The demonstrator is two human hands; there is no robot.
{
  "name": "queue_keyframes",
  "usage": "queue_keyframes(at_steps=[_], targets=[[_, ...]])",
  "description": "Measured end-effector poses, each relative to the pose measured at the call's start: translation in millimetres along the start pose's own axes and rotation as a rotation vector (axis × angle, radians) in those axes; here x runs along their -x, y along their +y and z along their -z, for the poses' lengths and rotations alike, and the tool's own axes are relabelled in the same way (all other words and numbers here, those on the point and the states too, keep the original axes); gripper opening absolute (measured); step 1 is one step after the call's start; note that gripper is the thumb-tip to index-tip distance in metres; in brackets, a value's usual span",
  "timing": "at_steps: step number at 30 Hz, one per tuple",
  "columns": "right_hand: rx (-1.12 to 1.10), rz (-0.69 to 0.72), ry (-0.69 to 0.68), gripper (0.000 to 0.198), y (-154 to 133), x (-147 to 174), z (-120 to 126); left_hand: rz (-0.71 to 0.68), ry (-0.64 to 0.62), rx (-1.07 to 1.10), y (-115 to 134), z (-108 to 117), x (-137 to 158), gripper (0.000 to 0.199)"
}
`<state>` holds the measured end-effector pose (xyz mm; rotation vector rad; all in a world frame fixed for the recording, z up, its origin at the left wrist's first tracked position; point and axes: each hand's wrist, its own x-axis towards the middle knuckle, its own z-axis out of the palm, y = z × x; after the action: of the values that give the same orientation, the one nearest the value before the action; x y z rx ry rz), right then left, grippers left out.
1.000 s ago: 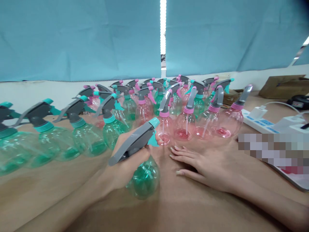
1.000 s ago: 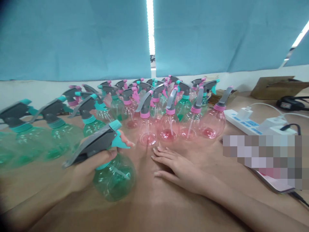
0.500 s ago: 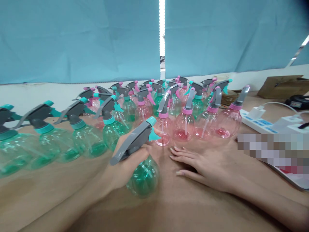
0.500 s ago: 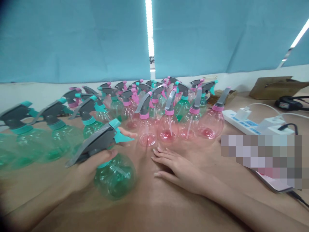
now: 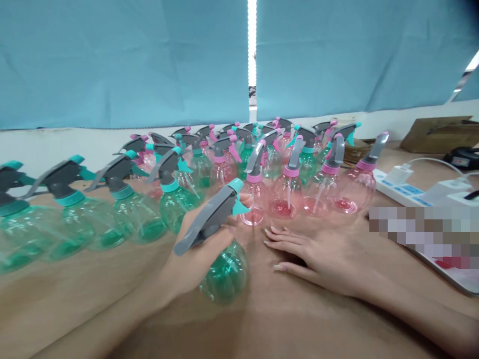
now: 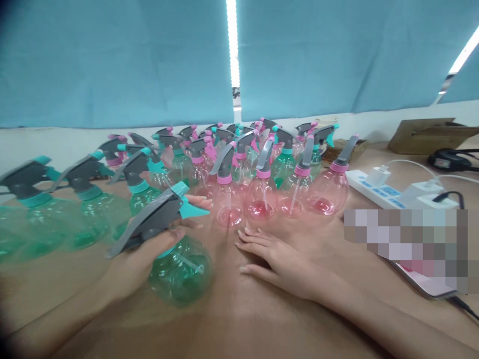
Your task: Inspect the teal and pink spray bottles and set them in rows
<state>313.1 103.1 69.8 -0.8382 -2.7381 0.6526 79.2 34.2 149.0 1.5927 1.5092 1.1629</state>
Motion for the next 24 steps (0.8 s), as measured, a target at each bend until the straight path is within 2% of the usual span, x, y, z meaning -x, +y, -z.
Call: queue_keyframes(at_steps=[12,19,24], targets=[[-0.021,-0.016,0.012,0.05,-1.6,0.3,1.4,0.057,0.059,-0.042,1.2,1.2,1.8,0.016],[-0.03,0.001,0.027,0.049,0.3,0.1,-0.4,0.003,0.037,-0.051,0.7,0.1,-0.1,0.015],[-0.004,-0.011,0.002,0.051,0.5,0.0,-0.1,0.023,0.012,-0.046,1.9,0.5,1.1,0.009]])
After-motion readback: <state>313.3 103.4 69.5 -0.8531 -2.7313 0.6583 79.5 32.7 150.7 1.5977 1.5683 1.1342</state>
